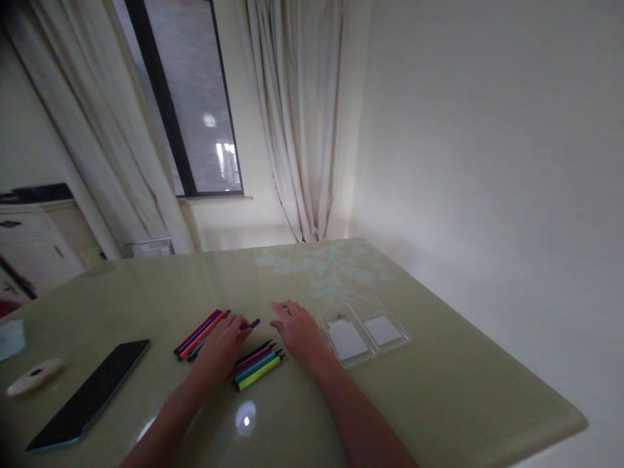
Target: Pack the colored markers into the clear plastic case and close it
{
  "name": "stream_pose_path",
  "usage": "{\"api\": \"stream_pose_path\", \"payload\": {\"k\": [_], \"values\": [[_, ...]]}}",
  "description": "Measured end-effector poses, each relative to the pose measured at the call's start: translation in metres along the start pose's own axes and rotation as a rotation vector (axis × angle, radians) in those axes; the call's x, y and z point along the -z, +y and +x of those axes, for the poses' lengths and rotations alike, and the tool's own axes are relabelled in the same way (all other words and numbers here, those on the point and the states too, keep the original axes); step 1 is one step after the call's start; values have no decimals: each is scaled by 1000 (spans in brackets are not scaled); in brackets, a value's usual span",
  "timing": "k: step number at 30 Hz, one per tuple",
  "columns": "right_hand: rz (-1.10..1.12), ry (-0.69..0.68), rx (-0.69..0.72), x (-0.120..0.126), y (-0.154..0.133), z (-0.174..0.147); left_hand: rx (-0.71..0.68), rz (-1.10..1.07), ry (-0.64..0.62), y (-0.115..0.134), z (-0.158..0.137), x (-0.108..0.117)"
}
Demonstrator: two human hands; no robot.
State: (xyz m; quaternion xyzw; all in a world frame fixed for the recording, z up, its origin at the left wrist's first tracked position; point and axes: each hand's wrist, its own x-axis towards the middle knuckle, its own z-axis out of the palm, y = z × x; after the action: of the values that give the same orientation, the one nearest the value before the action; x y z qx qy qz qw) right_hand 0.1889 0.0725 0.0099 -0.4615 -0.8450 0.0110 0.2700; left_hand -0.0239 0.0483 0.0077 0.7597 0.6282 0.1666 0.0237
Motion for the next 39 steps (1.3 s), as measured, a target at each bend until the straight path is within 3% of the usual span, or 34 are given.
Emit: {"api": "stream_pose_path", "payload": {"k": [4,11,14,17,19,21,27,33,39], "values": [[-22,-46,154,-2,-7,-1,-65,-168,-14,20,-3,1],[-83,-73,272,5,4,0,-138,-116,-47,27,-6,8],[-51,-15,173,18,22,-1,-72,-36,-44,20,-4,11],[11,147,-48,31,46,-4,37,-62,41,5,-2,9],[41,197,-140,34,56,-7,26,-78,96,-4,0,3],[32,160,-193,32,57,-8,-33,-65,88,-6,0,-4],[-86,-127,-177,16,31,-4,-41,-37,-15,1,-2,-9],[-149,-160,-142,2,20,3,206,165,133,-15,-2,2],[-155,-142,-170,-1,15,5,253,224,48,-27,-2,2]]}}
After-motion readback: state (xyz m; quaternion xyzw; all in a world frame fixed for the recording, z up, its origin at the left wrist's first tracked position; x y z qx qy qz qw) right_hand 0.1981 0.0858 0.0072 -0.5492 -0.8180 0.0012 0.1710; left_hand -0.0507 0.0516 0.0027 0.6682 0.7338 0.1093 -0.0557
